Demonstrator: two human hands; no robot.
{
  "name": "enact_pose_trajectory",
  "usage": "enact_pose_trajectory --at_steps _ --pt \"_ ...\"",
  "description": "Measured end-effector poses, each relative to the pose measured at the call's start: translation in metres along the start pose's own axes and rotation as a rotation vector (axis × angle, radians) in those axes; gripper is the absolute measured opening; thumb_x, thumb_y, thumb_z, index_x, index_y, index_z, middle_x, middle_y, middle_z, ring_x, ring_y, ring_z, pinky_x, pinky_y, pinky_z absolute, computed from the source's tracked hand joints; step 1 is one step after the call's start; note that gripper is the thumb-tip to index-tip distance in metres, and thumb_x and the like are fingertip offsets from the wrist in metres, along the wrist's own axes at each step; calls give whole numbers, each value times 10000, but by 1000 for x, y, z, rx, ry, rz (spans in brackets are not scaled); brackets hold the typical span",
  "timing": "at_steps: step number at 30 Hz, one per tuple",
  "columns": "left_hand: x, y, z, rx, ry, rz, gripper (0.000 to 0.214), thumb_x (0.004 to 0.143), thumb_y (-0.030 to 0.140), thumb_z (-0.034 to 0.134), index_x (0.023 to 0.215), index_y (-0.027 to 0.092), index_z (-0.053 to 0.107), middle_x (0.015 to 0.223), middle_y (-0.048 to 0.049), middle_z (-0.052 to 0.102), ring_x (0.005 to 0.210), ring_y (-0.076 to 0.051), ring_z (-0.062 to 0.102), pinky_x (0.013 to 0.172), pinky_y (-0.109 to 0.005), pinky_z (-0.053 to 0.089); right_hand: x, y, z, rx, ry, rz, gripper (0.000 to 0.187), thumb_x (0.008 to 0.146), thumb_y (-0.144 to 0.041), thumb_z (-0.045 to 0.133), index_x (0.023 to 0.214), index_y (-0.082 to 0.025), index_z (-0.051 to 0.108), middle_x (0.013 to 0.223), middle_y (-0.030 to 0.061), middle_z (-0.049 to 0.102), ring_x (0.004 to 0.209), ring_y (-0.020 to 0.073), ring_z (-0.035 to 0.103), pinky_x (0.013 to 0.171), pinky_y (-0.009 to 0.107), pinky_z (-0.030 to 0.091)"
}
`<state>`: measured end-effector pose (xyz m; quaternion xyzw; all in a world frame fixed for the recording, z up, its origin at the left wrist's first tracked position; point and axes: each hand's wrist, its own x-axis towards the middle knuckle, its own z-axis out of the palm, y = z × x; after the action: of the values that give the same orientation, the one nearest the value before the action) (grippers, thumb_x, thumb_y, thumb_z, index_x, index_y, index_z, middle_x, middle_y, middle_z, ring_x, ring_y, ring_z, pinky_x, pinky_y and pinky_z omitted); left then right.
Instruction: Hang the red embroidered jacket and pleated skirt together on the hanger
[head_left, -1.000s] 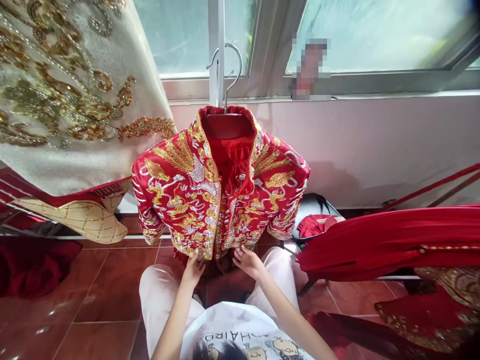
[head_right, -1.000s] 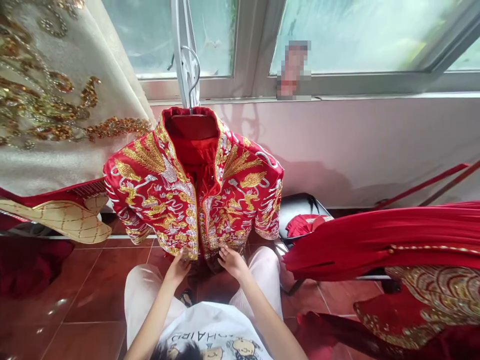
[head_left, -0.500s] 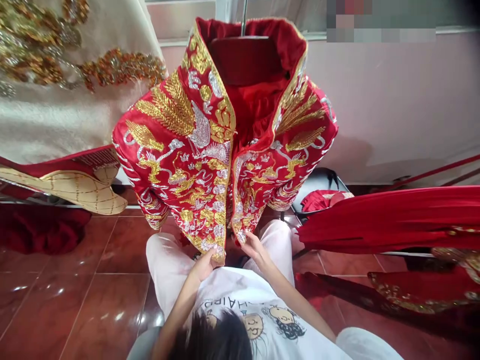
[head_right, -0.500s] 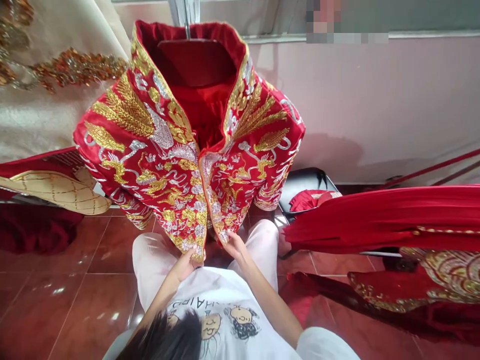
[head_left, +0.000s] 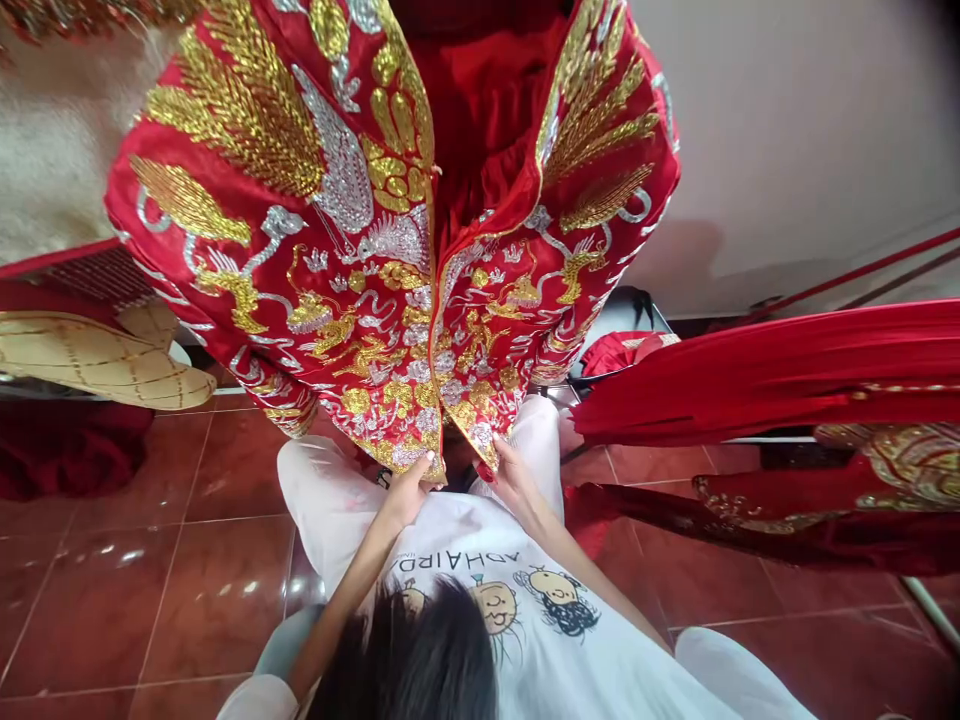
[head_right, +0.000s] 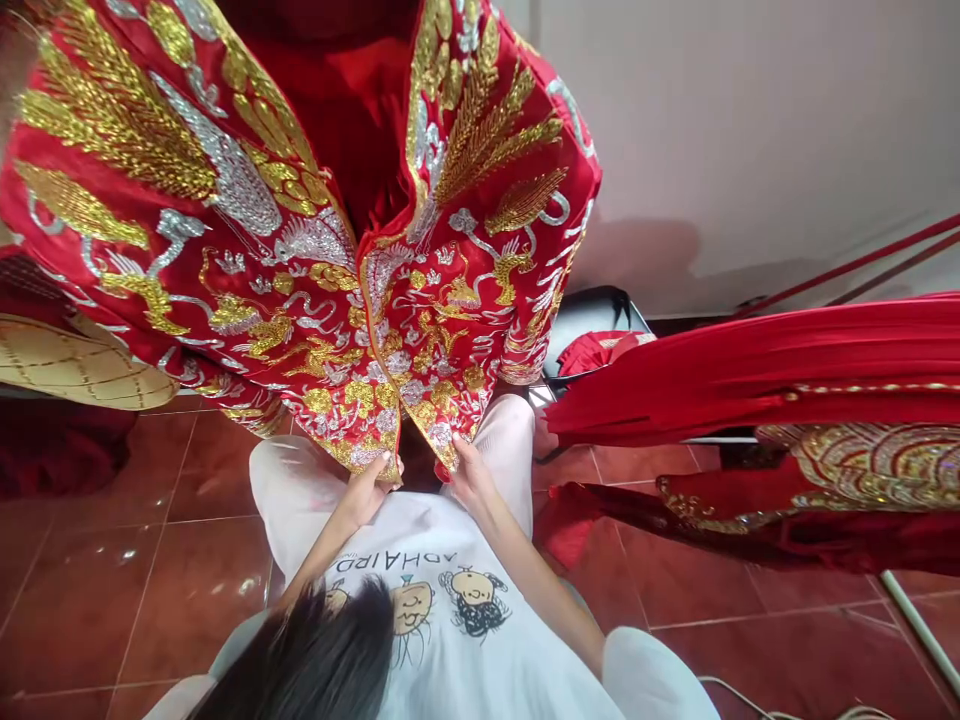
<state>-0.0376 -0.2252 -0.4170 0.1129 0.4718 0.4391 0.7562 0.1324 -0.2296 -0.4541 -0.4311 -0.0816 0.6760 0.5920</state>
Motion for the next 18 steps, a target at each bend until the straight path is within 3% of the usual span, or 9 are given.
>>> enact_pose_trajectory --at_steps 4,8,14,18 --pt "-10 2 4 -2 -14 32 405 510 335 903 742 161 620 676 6 649 626 -132 603 565 -248 478 -13 -6 20 24 93 -42 263 667 -356 791 867 -238 668 844 -2 741 676 163 662 553 263 545" --pt "-22 4 13 -13 -32 30 428 472 349 924 740 178 637 696 -3 650 628 -135 592 556 -254 469 -23 -17 38 44 62 -50 286 672 -362 778 892 -214 672 844 -4 725 687 155 642 605 270 540" --pt "-24 2 25 -15 3 -5 402 525 294 900 800 167 637 730 1 652 603 -120 578 478 -218 401 -30 -32 39 28 -33 24 420 551 -309 835 919 -228 650 804 -18 716 698 194 663 691 343 573" --pt "-22 0 27 0 24 -52 328 592 264 863 770 155 610 672 13 631 520 -95 528 419 -210 349 -37 -34 39 -67 -74 17 518 542 -198 847 1012 -247 635 875 6 731 789 229 690 783 378 575"
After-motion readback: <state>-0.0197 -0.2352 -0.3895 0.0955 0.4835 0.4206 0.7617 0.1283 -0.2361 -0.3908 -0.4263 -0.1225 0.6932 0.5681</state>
